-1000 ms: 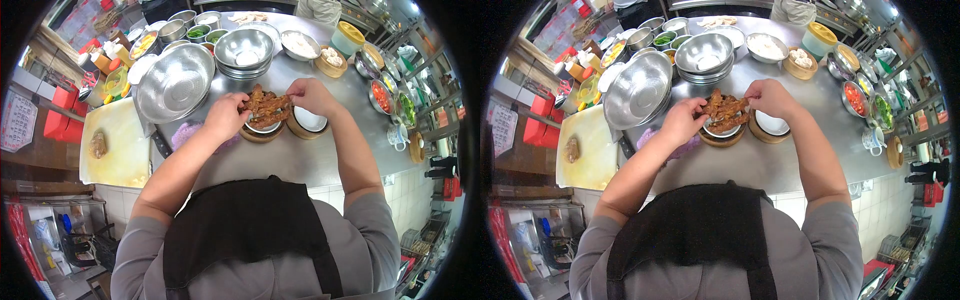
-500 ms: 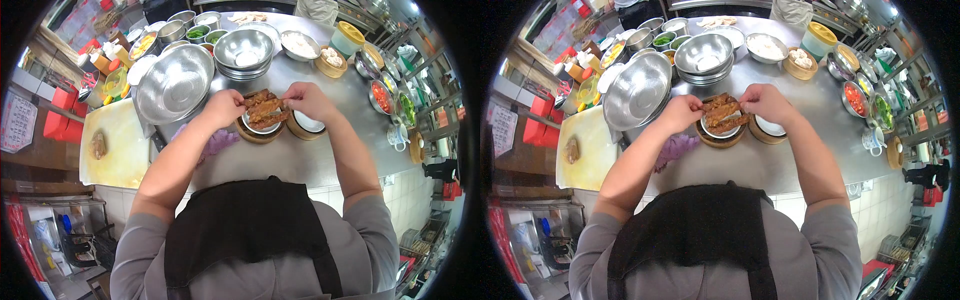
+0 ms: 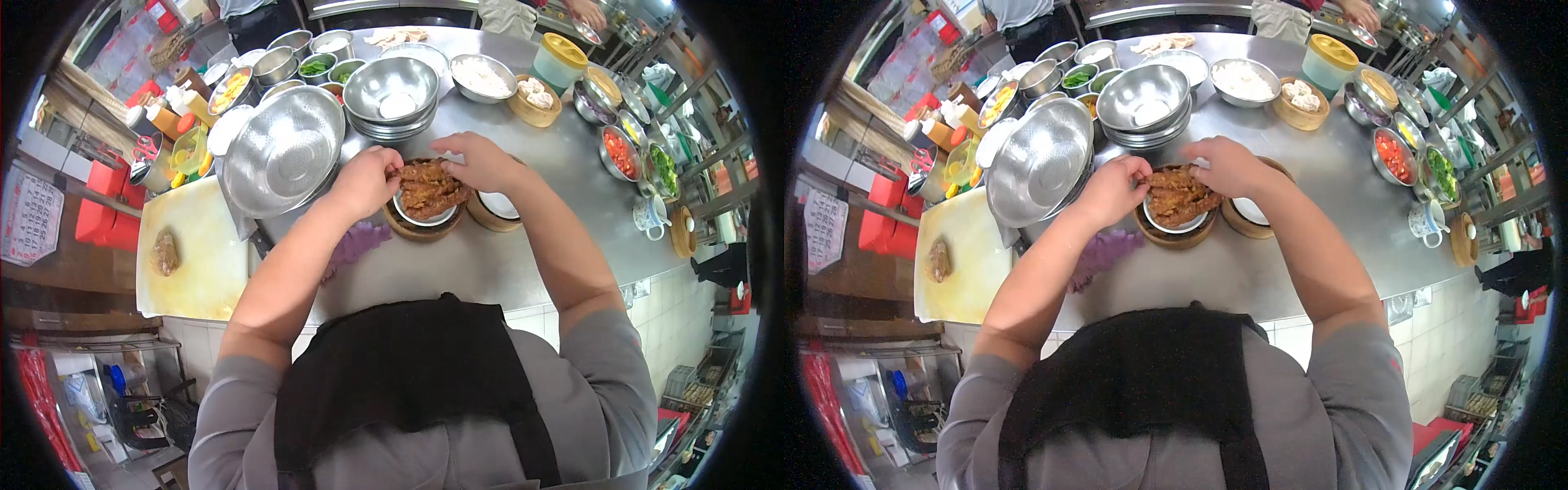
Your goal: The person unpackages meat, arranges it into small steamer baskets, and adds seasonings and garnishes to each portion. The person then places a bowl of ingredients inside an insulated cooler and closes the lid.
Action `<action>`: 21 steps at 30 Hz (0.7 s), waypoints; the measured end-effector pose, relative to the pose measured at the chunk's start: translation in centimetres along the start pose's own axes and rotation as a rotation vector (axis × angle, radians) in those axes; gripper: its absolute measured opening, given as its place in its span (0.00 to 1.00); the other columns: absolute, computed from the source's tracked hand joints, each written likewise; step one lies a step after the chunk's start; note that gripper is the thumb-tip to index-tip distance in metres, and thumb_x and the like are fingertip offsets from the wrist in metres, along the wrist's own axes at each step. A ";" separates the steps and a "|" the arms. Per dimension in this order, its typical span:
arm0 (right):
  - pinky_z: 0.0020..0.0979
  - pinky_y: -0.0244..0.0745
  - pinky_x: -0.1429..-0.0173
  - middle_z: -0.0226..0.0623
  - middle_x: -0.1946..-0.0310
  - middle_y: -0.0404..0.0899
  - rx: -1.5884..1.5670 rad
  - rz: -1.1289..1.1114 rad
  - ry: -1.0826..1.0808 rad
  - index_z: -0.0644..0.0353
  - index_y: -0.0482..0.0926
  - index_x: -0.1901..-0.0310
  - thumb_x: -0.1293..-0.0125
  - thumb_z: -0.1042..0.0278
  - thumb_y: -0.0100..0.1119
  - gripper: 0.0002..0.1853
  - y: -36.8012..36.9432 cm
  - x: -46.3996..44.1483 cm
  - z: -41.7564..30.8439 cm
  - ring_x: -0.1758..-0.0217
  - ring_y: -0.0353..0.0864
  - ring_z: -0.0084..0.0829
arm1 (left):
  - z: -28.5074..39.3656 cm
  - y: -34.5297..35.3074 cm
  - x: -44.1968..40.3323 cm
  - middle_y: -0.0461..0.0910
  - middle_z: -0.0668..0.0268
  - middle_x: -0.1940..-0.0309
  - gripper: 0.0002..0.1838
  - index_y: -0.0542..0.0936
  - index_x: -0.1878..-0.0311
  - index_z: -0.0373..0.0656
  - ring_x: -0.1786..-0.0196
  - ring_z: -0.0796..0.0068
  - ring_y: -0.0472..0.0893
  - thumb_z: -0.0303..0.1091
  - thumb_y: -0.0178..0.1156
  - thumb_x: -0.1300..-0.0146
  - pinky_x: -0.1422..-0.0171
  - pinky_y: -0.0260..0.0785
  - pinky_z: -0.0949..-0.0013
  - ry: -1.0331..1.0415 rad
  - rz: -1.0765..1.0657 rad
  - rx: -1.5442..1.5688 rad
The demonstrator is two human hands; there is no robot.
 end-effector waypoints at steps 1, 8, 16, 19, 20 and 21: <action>0.37 0.78 0.39 0.39 0.50 0.85 -0.059 -0.059 0.044 0.56 0.83 0.41 0.37 0.70 0.66 0.21 0.2 -0.3 0.1 0.47 0.83 0.39 | 0.3 -0.1 0.1 0.82 0.57 0.63 0.11 0.81 0.56 0.40 0.58 0.58 0.81 0.27 0.67 0.42 0.50 0.74 0.59 -0.016 0.001 -0.006; 0.38 0.77 0.40 0.39 0.55 0.85 -0.070 -0.164 0.109 0.57 0.84 0.47 0.41 0.74 0.67 0.18 -0.6 -0.1 -1.6 0.50 0.83 0.39 | 0.3 0.3 0.4 0.82 0.56 0.61 0.10 0.79 0.57 0.40 0.53 0.52 0.81 0.25 0.66 0.42 0.48 0.74 0.56 0.115 0.108 -0.108; 0.45 0.77 0.47 0.41 0.65 0.82 0.148 0.057 -0.230 0.57 0.83 0.62 0.46 0.71 0.67 0.08 -0.3 2.4 -2.8 0.55 0.81 0.46 | 2.0 -0.3 2.2 0.82 0.58 0.56 0.14 0.84 0.51 0.44 0.51 0.50 0.81 0.28 0.67 0.42 0.44 0.75 0.53 0.215 0.136 -0.107; 0.44 0.78 0.48 0.40 0.65 0.82 0.109 0.003 -0.120 0.56 0.83 0.63 0.45 0.71 0.66 0.07 -0.2 2.3 -2.8 0.55 0.81 0.46 | 2.1 -0.2 1.9 0.83 0.58 0.56 0.13 0.86 0.52 0.45 0.51 0.51 0.81 0.29 0.68 0.41 0.43 0.75 0.54 0.163 0.108 -0.103; 0.44 0.78 0.49 0.40 0.65 0.82 0.093 -0.018 -0.079 0.56 0.83 0.63 0.44 0.71 0.66 0.07 -0.3 2.1 -2.7 0.55 0.82 0.45 | 2.0 -0.2 1.6 0.83 0.58 0.56 0.12 0.86 0.53 0.45 0.51 0.52 0.81 0.30 0.68 0.41 0.43 0.75 0.54 0.152 0.096 -0.131; 0.43 0.78 0.49 0.39 0.65 0.82 0.120 0.005 -0.142 0.56 0.84 0.62 0.44 0.71 0.67 0.07 -0.2 2.0 -2.5 0.56 0.81 0.45 | 1.9 -0.1 1.5 0.83 0.58 0.57 0.12 0.86 0.53 0.45 0.51 0.52 0.82 0.30 0.68 0.41 0.44 0.75 0.54 0.204 0.111 -0.180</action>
Point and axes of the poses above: each hand's wrist, its own x-axis away from the middle knuckle, its own y-axis out of the palm, z = x × y, the point moved 2 cm from there along -x, towards the middle knuckle
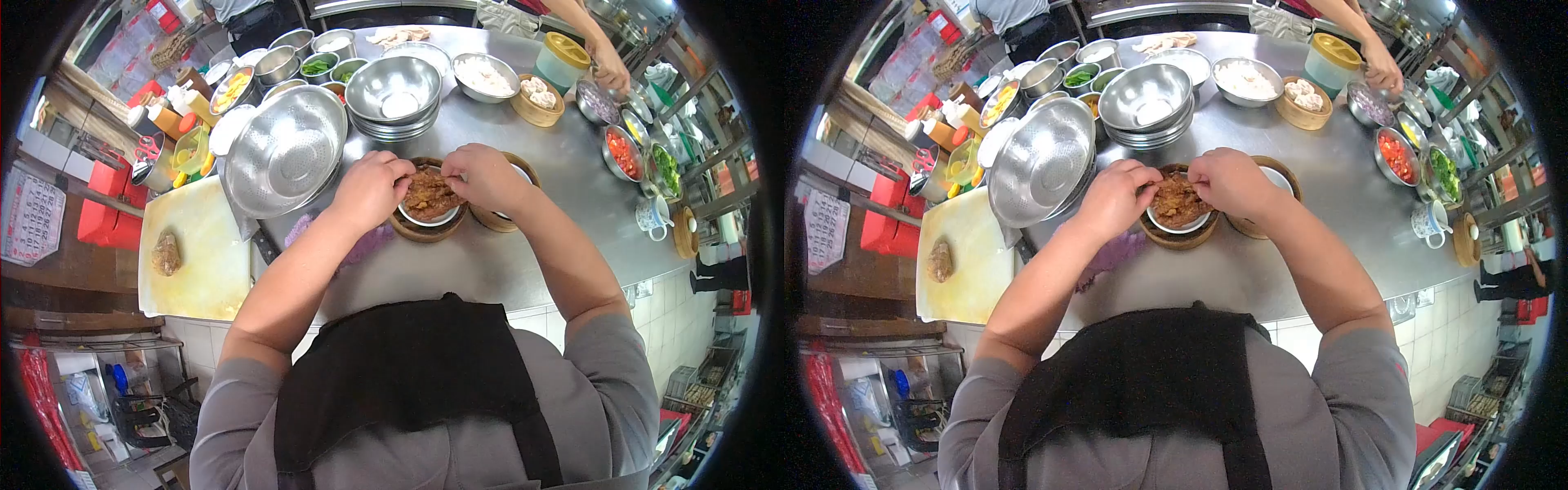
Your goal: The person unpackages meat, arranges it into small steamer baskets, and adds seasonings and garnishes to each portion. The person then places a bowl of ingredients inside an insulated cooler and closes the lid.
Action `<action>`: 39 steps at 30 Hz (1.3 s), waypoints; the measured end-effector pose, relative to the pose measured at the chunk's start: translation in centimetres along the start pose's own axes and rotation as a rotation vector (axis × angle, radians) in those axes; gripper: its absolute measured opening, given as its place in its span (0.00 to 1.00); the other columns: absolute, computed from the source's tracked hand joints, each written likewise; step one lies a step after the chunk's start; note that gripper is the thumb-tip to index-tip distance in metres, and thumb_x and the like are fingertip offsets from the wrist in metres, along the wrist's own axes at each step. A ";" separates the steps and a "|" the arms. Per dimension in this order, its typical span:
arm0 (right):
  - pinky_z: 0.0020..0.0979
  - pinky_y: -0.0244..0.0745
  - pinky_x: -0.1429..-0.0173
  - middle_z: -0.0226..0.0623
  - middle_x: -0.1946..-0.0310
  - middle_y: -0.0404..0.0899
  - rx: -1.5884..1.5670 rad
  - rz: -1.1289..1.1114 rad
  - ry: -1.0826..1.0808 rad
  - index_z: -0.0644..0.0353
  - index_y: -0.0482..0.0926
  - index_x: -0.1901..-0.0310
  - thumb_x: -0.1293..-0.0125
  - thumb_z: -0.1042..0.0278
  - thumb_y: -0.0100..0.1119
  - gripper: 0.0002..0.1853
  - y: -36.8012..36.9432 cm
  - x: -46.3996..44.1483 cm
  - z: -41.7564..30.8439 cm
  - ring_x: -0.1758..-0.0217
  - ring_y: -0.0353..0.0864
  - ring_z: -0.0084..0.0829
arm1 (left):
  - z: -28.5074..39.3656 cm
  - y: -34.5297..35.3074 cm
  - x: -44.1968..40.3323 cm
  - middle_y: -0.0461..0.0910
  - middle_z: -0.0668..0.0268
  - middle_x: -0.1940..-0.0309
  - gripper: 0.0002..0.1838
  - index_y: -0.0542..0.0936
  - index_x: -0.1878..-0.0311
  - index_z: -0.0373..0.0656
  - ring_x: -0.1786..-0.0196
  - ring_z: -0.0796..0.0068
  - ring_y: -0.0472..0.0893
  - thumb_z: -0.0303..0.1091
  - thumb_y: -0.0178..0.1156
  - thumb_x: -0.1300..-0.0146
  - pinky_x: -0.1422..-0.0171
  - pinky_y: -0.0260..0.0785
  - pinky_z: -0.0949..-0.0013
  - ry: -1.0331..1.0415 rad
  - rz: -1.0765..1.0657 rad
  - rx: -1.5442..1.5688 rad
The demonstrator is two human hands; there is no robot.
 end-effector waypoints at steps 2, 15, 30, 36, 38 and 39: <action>0.41 0.78 0.51 0.36 0.66 0.82 0.051 0.042 -0.115 0.56 0.84 0.62 0.44 0.73 0.69 0.08 0.9 0.3 0.4 0.56 0.81 0.43 | -0.2 0.5 0.5 0.83 0.58 0.59 0.10 0.86 0.55 0.44 0.53 0.52 0.82 0.30 0.68 0.40 0.45 0.76 0.55 0.103 0.020 -0.087; 0.43 0.77 0.44 0.36 0.64 0.85 0.029 0.003 -0.049 0.55 0.85 0.62 0.46 0.74 0.67 0.08 -1.6 3.7 0.3 0.54 0.82 0.43 | 2.9 2.3 4.6 0.82 0.58 0.65 0.08 0.85 0.63 0.42 0.56 0.51 0.82 0.34 0.71 0.44 0.49 0.75 0.53 -0.068 0.075 0.037; 0.42 0.77 0.51 0.41 0.64 0.82 -0.025 0.058 0.002 0.58 0.81 0.55 0.45 0.75 0.70 0.15 0.2 5.2 -0.2 0.57 0.82 0.43 | 2.7 1.3 3.8 0.82 0.55 0.63 0.07 0.85 0.65 0.42 0.58 0.51 0.83 0.35 0.68 0.40 0.52 0.76 0.55 -0.375 -0.003 0.314; 0.41 0.78 0.51 0.39 0.64 0.82 -0.205 -0.046 0.118 0.57 0.81 0.55 0.45 0.73 0.72 0.15 0.0 5.1 0.1 0.58 0.82 0.42 | 2.2 1.9 4.3 0.81 0.55 0.64 0.08 0.84 0.65 0.41 0.58 0.51 0.83 0.36 0.68 0.38 0.51 0.75 0.56 -0.297 0.156 0.336; 0.42 0.77 0.50 0.38 0.63 0.82 -0.071 0.013 0.028 0.54 0.82 0.53 0.45 0.71 0.71 0.16 0.9 4.9 0.9 0.55 0.82 0.42 | 1.6 1.9 4.0 0.81 0.55 0.65 0.09 0.84 0.65 0.41 0.58 0.52 0.83 0.37 0.69 0.38 0.52 0.75 0.57 -0.372 0.108 0.242; 0.42 0.78 0.49 0.39 0.60 0.82 -0.042 0.016 0.039 0.55 0.82 0.53 0.45 0.71 0.72 0.17 0.8 4.8 0.6 0.53 0.82 0.43 | 1.3 1.8 3.6 0.81 0.55 0.66 0.10 0.83 0.66 0.40 0.58 0.52 0.83 0.37 0.69 0.38 0.52 0.75 0.57 -0.405 0.089 0.192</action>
Point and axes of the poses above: each hand's wrist, its own x-axis away from the middle knuckle, its own y-axis out of the palm, z = x × y, the point moved 2 cm from there along -x, towards the middle knuckle
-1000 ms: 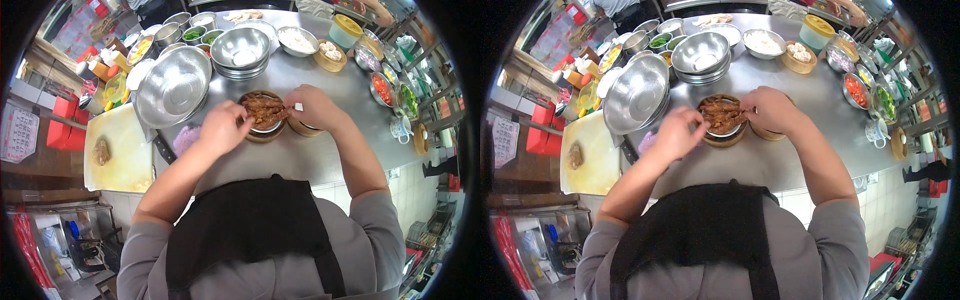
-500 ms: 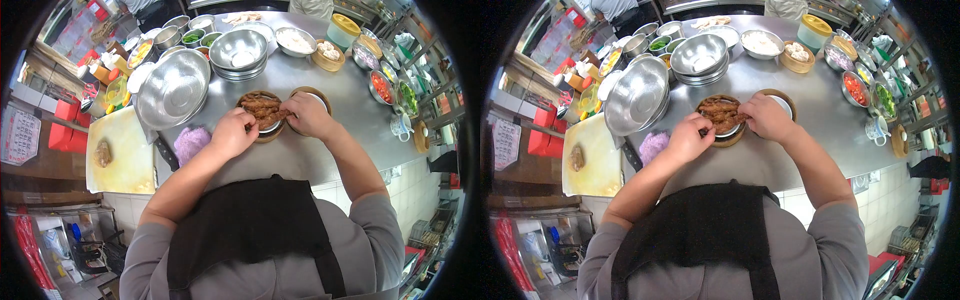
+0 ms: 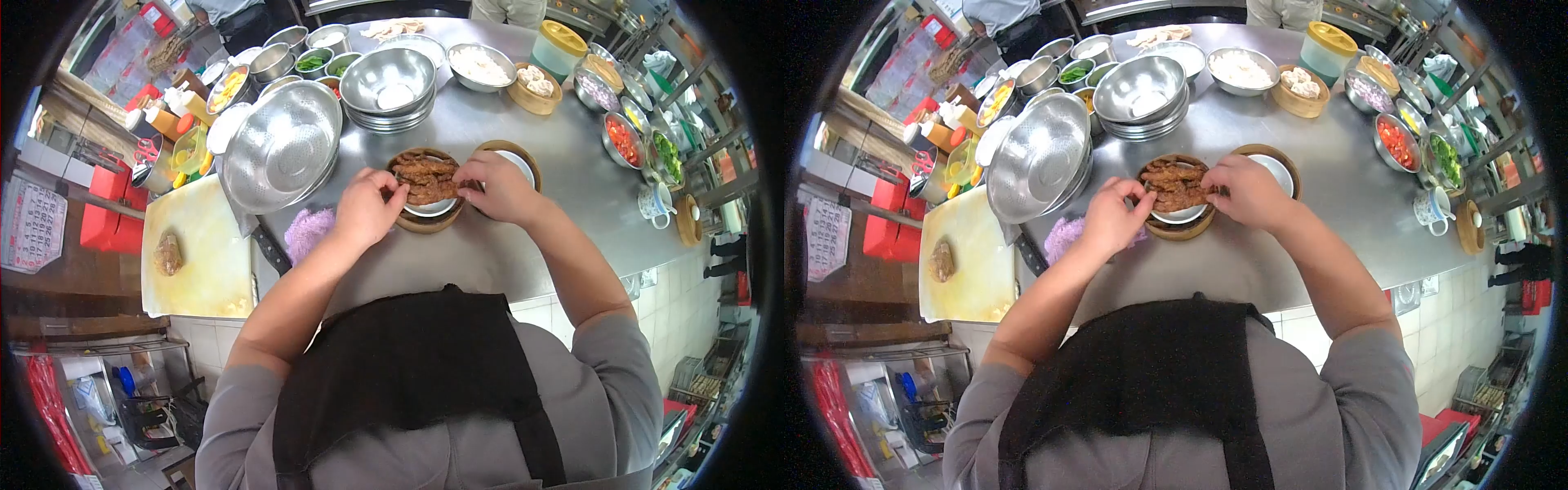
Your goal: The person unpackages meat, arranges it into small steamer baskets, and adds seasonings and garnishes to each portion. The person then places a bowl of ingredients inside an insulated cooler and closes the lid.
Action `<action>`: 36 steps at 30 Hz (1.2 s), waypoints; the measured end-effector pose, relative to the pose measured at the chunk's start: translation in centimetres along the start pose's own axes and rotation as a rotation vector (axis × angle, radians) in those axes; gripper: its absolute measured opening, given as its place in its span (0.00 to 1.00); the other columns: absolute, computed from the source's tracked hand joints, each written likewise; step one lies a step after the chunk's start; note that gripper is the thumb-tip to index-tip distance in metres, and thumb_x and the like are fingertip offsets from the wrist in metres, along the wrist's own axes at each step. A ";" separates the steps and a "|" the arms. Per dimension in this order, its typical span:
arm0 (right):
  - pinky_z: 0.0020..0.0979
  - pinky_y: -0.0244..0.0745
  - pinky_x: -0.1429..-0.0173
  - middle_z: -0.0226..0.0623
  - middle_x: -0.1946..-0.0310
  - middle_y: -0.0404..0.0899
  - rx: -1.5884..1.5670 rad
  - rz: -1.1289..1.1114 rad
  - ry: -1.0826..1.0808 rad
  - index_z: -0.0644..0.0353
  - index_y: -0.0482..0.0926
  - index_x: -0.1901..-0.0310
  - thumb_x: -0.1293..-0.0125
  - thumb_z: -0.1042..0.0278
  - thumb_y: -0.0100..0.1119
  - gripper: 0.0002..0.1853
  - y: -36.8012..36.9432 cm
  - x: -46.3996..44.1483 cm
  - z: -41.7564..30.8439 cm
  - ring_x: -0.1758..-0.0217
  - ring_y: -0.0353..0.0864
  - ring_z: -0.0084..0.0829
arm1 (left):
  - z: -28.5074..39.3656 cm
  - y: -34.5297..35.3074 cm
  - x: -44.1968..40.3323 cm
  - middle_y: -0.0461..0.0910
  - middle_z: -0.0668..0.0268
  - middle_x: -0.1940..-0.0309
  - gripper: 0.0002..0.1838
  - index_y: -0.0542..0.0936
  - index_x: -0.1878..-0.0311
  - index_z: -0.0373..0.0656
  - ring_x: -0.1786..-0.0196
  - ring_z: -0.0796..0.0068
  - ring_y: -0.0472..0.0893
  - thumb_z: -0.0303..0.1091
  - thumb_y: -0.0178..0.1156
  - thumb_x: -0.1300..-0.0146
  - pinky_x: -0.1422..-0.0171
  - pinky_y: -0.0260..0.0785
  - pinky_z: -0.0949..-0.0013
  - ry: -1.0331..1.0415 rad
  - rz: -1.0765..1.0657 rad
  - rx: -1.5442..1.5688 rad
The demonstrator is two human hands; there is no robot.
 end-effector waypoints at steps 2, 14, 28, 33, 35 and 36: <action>0.42 0.78 0.45 0.40 0.54 0.82 0.062 0.018 0.026 0.57 0.82 0.52 0.46 0.71 0.75 0.19 -0.4 -0.2 -0.8 0.50 0.82 0.43 | -0.2 -0.3 -0.5 0.81 0.55 0.56 0.18 0.82 0.56 0.40 0.48 0.51 0.80 0.40 0.74 0.43 0.43 0.73 0.56 0.106 0.048 -0.020; 0.42 0.73 0.32 0.39 0.48 0.84 0.043 0.038 -0.162 0.60 0.84 0.48 0.48 0.73 0.72 0.22 -1.1 -1.6 -0.9 0.37 0.76 0.44 | 0.6 -1.3 -1.2 0.80 0.58 0.40 0.34 0.81 0.41 0.43 0.33 0.53 0.74 0.43 0.79 0.53 0.29 0.65 0.51 0.366 -0.153 -0.197; 0.43 0.76 0.38 0.40 0.57 0.83 -0.034 0.035 -0.137 0.58 0.81 0.60 0.46 0.73 0.68 0.11 -0.8 -3.2 -0.4 0.44 0.79 0.48 | 1.0 -0.8 -2.1 0.83 0.52 0.45 0.18 0.81 0.57 0.41 0.40 0.49 0.80 0.38 0.75 0.45 0.35 0.71 0.55 0.294 -0.104 0.038; 0.44 0.77 0.41 0.39 0.59 0.84 -0.034 0.079 -0.176 0.59 0.82 0.60 0.44 0.72 0.67 0.09 -0.8 -4.1 -0.2 0.48 0.81 0.46 | 0.8 -0.6 -3.0 0.85 0.53 0.54 0.11 0.83 0.62 0.41 0.48 0.50 0.82 0.36 0.72 0.42 0.40 0.74 0.55 0.323 0.031 -0.054; 0.43 0.77 0.41 0.39 0.59 0.84 -0.038 0.078 -0.205 0.58 0.83 0.60 0.43 0.72 0.67 0.09 -0.9 -4.2 -0.4 0.48 0.81 0.45 | 0.7 -0.4 -2.9 0.85 0.55 0.56 0.09 0.84 0.64 0.42 0.48 0.50 0.82 0.36 0.72 0.42 0.41 0.73 0.54 0.345 0.009 -0.056; 0.43 0.77 0.41 0.38 0.59 0.84 -0.045 0.064 -0.190 0.58 0.83 0.60 0.43 0.72 0.67 0.09 -0.7 -4.2 -0.3 0.48 0.81 0.45 | 0.6 -0.3 -2.8 0.85 0.56 0.56 0.09 0.84 0.64 0.43 0.48 0.51 0.82 0.36 0.72 0.43 0.41 0.73 0.53 0.325 -0.029 -0.062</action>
Point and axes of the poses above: each hand's wrist, its own x-axis away from the middle knuckle, its own y-axis out of the palm, z = x × y, the point moved 2 cm from there along -x, towards the middle knuckle
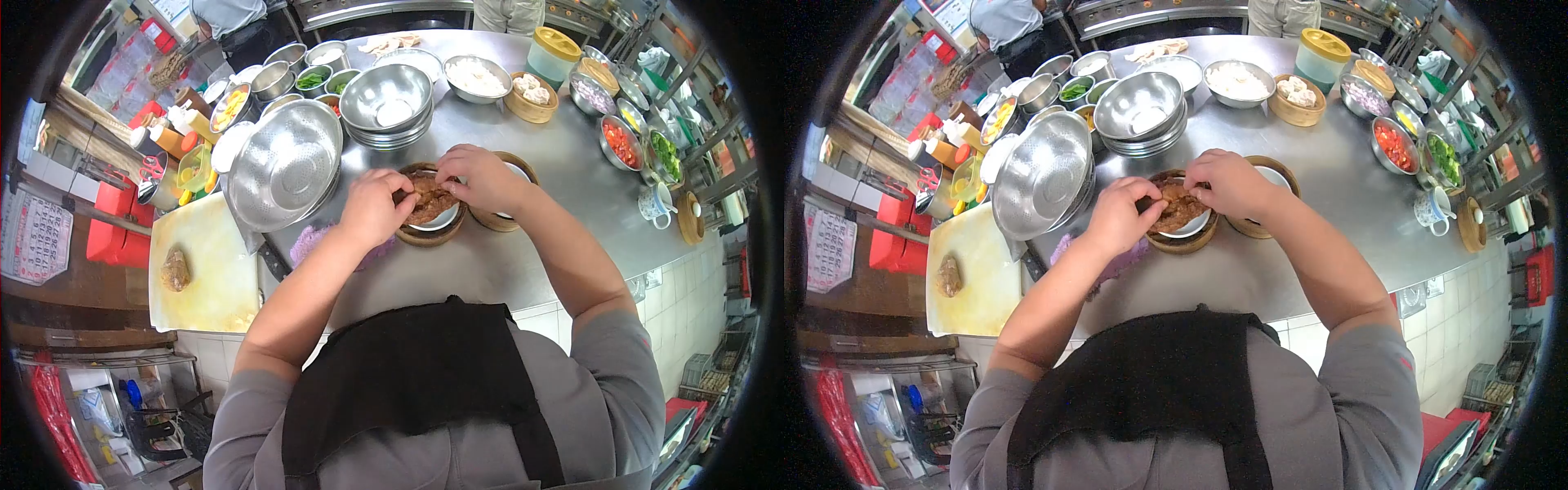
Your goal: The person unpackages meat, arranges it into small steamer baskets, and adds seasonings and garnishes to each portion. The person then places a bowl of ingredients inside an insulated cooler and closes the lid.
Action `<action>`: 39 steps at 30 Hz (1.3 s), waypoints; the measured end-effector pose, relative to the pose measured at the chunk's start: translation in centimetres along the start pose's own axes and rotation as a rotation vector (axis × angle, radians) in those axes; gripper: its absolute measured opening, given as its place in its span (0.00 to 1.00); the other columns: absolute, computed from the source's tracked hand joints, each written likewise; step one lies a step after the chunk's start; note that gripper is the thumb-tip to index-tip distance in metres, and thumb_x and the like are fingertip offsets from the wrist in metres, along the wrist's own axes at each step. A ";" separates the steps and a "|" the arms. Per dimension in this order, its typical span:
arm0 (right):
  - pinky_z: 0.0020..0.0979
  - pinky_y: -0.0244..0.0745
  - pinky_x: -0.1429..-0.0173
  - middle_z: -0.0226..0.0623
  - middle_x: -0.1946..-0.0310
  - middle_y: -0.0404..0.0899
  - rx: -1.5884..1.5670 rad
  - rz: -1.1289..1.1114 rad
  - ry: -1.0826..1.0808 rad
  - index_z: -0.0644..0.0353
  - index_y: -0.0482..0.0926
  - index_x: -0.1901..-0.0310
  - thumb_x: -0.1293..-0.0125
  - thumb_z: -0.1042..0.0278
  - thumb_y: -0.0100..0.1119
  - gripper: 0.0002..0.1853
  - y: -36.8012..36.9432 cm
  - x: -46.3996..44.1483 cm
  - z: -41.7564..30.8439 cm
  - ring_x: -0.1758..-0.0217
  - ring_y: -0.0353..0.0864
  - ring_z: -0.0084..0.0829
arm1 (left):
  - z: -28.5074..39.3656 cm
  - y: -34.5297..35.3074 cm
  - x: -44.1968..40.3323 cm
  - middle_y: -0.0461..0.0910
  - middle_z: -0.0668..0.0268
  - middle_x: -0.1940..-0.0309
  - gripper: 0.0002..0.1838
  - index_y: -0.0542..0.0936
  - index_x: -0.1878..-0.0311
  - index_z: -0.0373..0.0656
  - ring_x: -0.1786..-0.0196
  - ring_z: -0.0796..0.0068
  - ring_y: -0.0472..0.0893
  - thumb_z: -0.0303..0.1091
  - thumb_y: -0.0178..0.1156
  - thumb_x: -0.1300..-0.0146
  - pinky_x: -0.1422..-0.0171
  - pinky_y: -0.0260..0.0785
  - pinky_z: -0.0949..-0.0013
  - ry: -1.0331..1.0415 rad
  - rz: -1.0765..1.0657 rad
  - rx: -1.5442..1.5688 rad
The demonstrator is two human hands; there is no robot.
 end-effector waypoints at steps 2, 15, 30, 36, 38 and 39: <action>0.43 0.78 0.41 0.38 0.59 0.85 -0.016 -0.024 0.031 0.57 0.84 0.60 0.42 0.72 0.67 0.08 0.6 0.1 0.5 0.49 0.81 0.45 | -0.2 0.0 0.0 0.84 0.57 0.53 0.10 0.85 0.62 0.44 0.45 0.51 0.81 0.36 0.72 0.44 0.39 0.72 0.53 -0.008 -0.034 -0.010; 0.42 0.74 0.35 0.38 0.49 0.84 0.128 -0.254 0.095 0.57 0.81 0.45 0.50 0.68 0.77 0.27 -0.6 0.3 0.4 0.42 0.79 0.44 | -0.7 -0.9 0.9 0.75 0.50 0.31 0.45 0.72 0.28 0.41 0.28 0.50 0.73 0.39 0.80 0.51 0.23 0.65 0.58 0.022 -0.261 -0.018; 0.43 0.74 0.32 0.46 0.43 0.81 0.093 -0.335 0.258 0.55 0.73 0.32 0.50 0.63 0.78 0.41 -1.5 1.1 -1.1 0.39 0.80 0.48 | 0.7 -0.4 0.7 0.70 0.46 0.28 0.56 0.64 0.23 0.42 0.28 0.46 0.72 0.44 0.82 0.56 0.23 0.64 0.54 -0.014 -0.251 -0.088; 0.45 0.76 0.35 0.48 0.44 0.81 0.084 -0.261 0.222 0.56 0.73 0.32 0.50 0.66 0.77 0.40 -0.9 1.4 -1.2 0.41 0.81 0.50 | 1.3 0.0 0.0 0.70 0.45 0.29 0.58 0.63 0.23 0.42 0.29 0.45 0.72 0.45 0.82 0.57 0.25 0.67 0.54 -0.070 -0.303 -0.120; 0.44 0.76 0.35 0.48 0.45 0.81 0.073 -0.246 0.195 0.56 0.73 0.32 0.50 0.66 0.77 0.40 -0.8 1.4 -1.2 0.42 0.81 0.51 | 1.4 -0.1 -0.2 0.69 0.46 0.28 0.58 0.63 0.23 0.41 0.29 0.45 0.72 0.45 0.82 0.58 0.25 0.67 0.54 -0.102 -0.329 -0.093; 0.45 0.76 0.35 0.48 0.45 0.81 0.070 -0.257 0.202 0.56 0.73 0.32 0.50 0.66 0.77 0.40 -0.8 1.4 -1.2 0.42 0.81 0.51 | 1.5 -0.3 -0.3 0.68 0.46 0.27 0.58 0.63 0.23 0.41 0.29 0.45 0.72 0.45 0.82 0.58 0.25 0.67 0.54 -0.114 -0.344 -0.089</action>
Point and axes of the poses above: each hand's wrist, its own x-axis away from the middle knuckle, its own y-axis out of the palm, z = x × y, the point moved 2 cm from there along -x, towards the middle knuckle
